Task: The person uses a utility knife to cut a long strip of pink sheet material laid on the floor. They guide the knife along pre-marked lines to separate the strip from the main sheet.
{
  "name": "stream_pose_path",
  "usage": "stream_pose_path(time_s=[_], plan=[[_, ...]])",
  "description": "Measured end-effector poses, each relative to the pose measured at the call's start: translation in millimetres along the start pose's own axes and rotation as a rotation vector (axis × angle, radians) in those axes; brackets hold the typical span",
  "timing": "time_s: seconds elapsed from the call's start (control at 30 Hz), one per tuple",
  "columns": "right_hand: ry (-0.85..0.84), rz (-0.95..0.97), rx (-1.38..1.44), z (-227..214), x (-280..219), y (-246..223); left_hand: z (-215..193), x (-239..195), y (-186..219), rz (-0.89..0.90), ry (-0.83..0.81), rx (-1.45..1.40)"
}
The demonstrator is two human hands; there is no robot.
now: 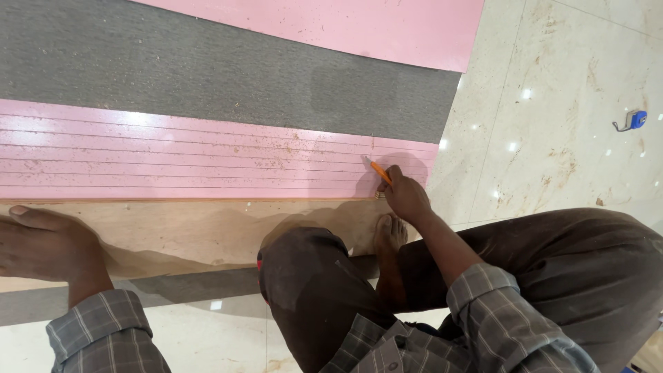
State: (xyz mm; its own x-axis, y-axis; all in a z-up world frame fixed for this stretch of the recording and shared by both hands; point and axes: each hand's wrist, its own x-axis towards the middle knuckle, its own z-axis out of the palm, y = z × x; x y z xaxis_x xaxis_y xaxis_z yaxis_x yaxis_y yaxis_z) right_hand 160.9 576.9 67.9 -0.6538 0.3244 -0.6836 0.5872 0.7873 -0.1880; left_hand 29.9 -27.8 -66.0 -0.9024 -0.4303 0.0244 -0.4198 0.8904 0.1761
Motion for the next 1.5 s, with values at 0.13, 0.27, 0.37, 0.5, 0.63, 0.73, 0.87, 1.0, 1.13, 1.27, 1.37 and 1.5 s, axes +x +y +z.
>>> stream_pose_path(time_s=[0.13, 0.27, 0.37, 0.5, 0.63, 0.73, 0.87, 1.0, 1.13, 1.27, 1.37, 1.5], plan=[[0.119, -0.066, 0.133, -22, 9, -5, -4, 2, 4, 0.07, 0.076, 0.047], [0.358, 0.062, 0.371, -51, 21, -22, -4, 2, 3, -0.042, -0.045, 0.01], [0.452, 0.073, 0.424, -65, 28, -35, 0, 2, 0, 0.022, 0.019, 0.061], [0.485, 0.135, 0.545, -60, 29, -38, 2, 1, -1, 0.095, 0.075, 0.106], [0.529, 0.198, 0.66, -41, 26, -11, -7, 1, 3, 0.051, 0.035, 0.021], [0.528, 0.347, 0.598, -22, 15, 19, -14, 3, 13, 0.058, 0.056, 0.043], [0.517, 0.482, 0.198, 3, -7, 47, -14, 2, 15, 0.041, 0.053, -0.012], [0.473, 0.666, 0.449, 21, -20, 53, 6, 1, -5, 0.006, 0.036, -0.001], [0.555, 0.601, 0.458, 33, -18, 48, 40, 2, -39, 0.082, 0.062, -0.019], [0.596, 0.52, 0.156, 51, -22, 9, 61, 0, -69, 0.042, 0.009, -0.043], [0.29, 0.347, 0.166, 63, -39, -38, 62, -1, -81, -0.008, -0.071, -0.042], [0.455, -0.209, 0.055, 65, -42, -88, 58, 1, -81, -0.062, -0.146, -0.032]])
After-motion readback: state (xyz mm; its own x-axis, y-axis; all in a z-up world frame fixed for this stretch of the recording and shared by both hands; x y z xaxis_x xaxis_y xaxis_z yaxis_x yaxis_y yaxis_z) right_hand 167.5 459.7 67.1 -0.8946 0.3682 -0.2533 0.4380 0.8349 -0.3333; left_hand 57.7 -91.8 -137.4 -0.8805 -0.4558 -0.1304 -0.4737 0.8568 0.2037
